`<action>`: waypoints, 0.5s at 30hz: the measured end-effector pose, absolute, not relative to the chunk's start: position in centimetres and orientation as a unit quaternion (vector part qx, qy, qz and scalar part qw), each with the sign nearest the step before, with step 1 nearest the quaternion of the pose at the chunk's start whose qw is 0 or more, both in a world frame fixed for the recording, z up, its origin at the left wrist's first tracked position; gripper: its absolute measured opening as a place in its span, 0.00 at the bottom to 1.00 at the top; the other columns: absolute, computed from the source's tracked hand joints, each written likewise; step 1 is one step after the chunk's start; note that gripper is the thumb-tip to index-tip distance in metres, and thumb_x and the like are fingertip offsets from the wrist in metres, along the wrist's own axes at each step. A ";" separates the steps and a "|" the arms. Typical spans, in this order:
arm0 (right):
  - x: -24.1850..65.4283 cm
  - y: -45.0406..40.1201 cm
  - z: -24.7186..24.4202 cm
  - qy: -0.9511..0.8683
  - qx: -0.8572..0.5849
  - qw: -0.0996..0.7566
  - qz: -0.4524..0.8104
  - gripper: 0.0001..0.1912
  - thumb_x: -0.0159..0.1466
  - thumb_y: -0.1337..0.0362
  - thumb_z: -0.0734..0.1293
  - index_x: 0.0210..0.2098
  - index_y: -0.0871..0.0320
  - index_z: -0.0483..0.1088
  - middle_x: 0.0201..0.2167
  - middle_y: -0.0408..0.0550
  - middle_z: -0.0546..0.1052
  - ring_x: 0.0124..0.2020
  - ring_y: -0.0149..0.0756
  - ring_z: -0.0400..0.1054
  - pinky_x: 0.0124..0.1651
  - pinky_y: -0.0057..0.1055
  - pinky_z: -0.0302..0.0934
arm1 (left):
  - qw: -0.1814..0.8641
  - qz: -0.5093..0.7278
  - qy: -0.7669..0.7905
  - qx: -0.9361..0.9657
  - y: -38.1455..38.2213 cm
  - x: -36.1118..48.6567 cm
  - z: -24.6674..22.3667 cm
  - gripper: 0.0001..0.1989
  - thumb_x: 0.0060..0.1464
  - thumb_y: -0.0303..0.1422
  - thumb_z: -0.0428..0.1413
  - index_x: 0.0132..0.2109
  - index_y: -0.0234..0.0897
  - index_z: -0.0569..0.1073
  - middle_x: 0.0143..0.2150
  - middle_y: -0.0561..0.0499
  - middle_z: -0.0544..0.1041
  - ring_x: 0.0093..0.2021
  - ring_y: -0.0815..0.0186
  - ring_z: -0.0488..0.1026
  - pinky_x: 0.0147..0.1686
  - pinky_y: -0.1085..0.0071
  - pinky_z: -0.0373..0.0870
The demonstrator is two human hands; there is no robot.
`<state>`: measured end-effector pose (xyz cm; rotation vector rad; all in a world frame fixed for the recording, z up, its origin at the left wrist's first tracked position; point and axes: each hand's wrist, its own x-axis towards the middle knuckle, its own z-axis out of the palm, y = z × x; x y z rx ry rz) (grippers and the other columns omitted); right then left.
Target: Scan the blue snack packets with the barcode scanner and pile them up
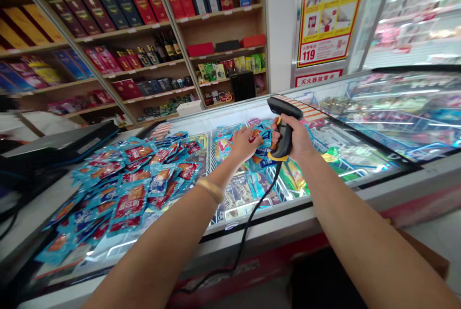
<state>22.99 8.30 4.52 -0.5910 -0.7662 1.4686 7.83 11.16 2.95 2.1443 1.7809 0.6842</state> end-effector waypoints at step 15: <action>13.0 8.1 5.4 -0.398 -0.238 0.557 0.689 0.13 0.53 0.57 0.71 0.30 0.59 0.66 0.23 0.41 0.67 0.18 0.23 0.57 0.20 0.22 0.57 | -0.076 0.257 0.698 0.664 9.1 -12.2 5.5 0.28 0.57 0.38 0.52 0.63 0.36 0.64 0.61 0.39 0.68 0.61 0.50 0.64 0.60 0.55 0.60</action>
